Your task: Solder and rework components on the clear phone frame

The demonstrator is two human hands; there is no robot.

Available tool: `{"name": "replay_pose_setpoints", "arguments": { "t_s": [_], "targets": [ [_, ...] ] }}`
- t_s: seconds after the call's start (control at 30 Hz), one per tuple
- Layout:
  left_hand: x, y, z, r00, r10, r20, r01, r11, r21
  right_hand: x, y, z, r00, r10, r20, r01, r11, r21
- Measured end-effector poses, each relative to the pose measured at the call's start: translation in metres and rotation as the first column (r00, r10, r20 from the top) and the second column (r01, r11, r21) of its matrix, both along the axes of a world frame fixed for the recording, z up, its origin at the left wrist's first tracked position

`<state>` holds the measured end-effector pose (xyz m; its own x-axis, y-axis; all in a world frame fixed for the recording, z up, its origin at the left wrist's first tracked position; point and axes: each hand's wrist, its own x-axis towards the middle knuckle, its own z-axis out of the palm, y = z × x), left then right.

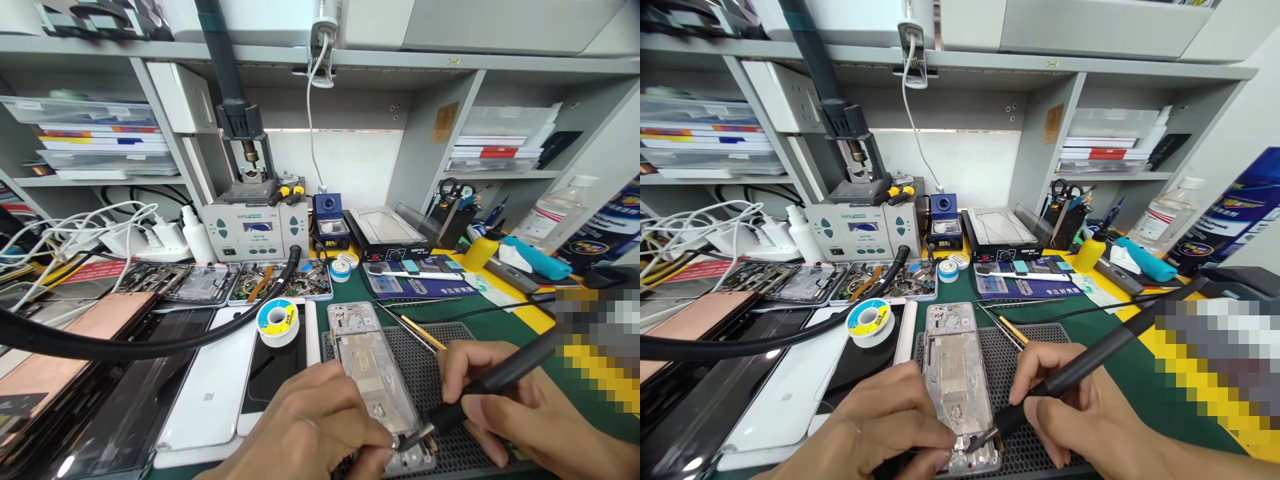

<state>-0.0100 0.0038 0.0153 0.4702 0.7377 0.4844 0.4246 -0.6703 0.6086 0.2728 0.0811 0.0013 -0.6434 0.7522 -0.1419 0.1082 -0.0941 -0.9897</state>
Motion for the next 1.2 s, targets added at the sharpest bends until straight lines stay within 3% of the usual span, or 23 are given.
{"name": "replay_pose_setpoints", "arguments": {
  "t_s": [0.23, 0.37, 0.87, 1.1, 1.2],
  "targets": [
    [0.002, 0.0, 0.001, 1.0, 0.02, -0.009, -0.02, 1.0, -0.017, 0.001, 0.002, -0.003, 1.0, -0.011, 0.006, 0.011, 1.0, 0.013],
    [0.003, 0.0, -0.001, 0.999, 0.032, -0.012, -0.032, 0.999, 0.022, 0.0, 0.0, 0.001, 1.0, -0.016, 0.009, 0.016, 1.0, 0.012],
    [0.004, -0.002, 0.007, 0.989, 0.033, -0.144, -0.038, 0.999, -0.037, -0.007, -0.003, 0.014, 0.999, -0.016, 0.038, 0.016, 1.0, -0.006],
    [0.006, 0.001, -0.001, 0.999, 0.033, 0.039, -0.036, 0.995, 0.093, -0.007, 0.002, 0.008, 0.998, -0.055, -0.012, 0.055, 0.998, -0.016],
    [0.007, 0.001, 0.005, 0.996, 0.081, -0.03, -0.082, 0.996, -0.041, -0.006, 0.004, 0.004, 0.996, -0.074, -0.045, 0.073, 0.997, -0.038]
  ]
}}
